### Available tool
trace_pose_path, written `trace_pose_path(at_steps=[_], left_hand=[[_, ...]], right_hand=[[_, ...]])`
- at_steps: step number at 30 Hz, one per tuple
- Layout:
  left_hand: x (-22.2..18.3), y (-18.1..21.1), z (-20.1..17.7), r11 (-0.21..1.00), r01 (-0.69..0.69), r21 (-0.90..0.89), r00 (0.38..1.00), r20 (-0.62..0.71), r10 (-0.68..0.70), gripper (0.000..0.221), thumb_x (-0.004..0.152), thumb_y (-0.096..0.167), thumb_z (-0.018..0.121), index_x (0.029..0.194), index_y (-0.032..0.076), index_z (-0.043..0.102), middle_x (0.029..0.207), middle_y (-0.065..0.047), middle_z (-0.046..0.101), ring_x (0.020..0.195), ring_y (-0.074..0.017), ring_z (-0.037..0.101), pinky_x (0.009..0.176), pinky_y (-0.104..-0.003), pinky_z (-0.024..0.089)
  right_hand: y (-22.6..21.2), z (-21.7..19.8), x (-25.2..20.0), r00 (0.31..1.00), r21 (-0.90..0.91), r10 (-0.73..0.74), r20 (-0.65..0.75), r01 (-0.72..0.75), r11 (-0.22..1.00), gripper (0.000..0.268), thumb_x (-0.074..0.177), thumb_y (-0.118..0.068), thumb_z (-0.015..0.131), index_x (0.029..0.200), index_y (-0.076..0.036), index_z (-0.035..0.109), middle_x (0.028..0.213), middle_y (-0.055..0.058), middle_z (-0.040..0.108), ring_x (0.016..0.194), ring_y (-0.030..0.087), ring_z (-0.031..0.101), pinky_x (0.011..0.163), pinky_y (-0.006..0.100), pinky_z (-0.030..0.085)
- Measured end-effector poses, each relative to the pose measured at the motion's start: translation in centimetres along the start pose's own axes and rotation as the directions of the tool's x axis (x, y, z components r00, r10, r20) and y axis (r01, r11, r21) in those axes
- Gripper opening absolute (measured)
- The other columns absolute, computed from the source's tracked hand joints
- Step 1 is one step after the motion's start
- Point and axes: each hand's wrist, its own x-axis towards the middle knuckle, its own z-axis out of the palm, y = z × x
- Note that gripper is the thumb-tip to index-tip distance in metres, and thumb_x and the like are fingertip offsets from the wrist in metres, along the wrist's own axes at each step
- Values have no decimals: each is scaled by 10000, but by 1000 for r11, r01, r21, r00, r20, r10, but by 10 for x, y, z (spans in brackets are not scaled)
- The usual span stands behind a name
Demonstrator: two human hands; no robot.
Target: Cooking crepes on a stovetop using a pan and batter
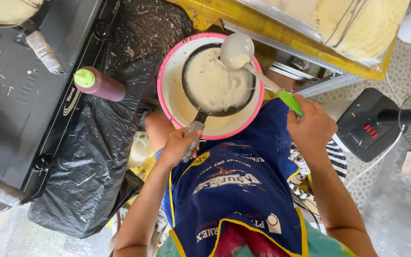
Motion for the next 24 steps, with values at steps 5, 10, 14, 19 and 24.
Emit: trace_pose_path(at_steps=[5, 10, 14, 19, 24], left_hand=[[-11, 11, 19, 999, -8, -43, 999, 48, 10, 339, 946, 232, 763, 827, -51, 622, 550, -187, 615, 350, -234, 614, 316, -329, 520], [-11, 11, 14, 995, -17, -97, 998, 61, 23, 360, 953, 252, 760, 808, -44, 615, 536, -183, 607, 338, -228, 609, 310, -330, 518], [2, 3, -13, 999, -42, -1, 997, -66, 42, 349, 921, 232, 798, 804, -51, 632, 542, -203, 609, 339, -238, 607, 307, -330, 502], [5, 4, -32, 993, -65, 97, 987, -137, 78, 341, 900, 220, 812, 767, -48, 647, 528, -211, 616, 333, -242, 616, 300, -338, 503], [-5, 8, -8, 999, -16, 37, 992, -121, 21, 352, 907, 226, 794, 821, -74, 633, 546, -197, 609, 355, -227, 616, 315, -319, 505]], right_hand=[[-21, 18, 10, 997, 111, 3, -75, 6, 994, 435, 760, -362, 819, 1193, -397, 797, 845, -75, 672, 721, 182, 729, 663, 298, 583], [-18, 27, 10, 999, 221, -6, -54, 18, 975, 443, 755, -368, 840, 1196, -389, 796, 851, -59, 702, 731, 218, 736, 663, 335, 580], [3, 39, -1, 979, 204, 104, 173, -139, 969, 399, 862, -400, 767, 1256, -345, 790, 911, 31, 751, 819, 333, 744, 757, 438, 582], [-1, 45, -14, 941, 180, 134, 311, -196, 964, 410, 876, -434, 733, 1276, -362, 778, 919, 46, 762, 842, 349, 747, 797, 457, 576], [-36, 46, -11, 994, 197, 49, 96, -67, 978, 440, 815, -386, 811, 1253, -375, 770, 881, 8, 728, 782, 287, 745, 707, 421, 604]])
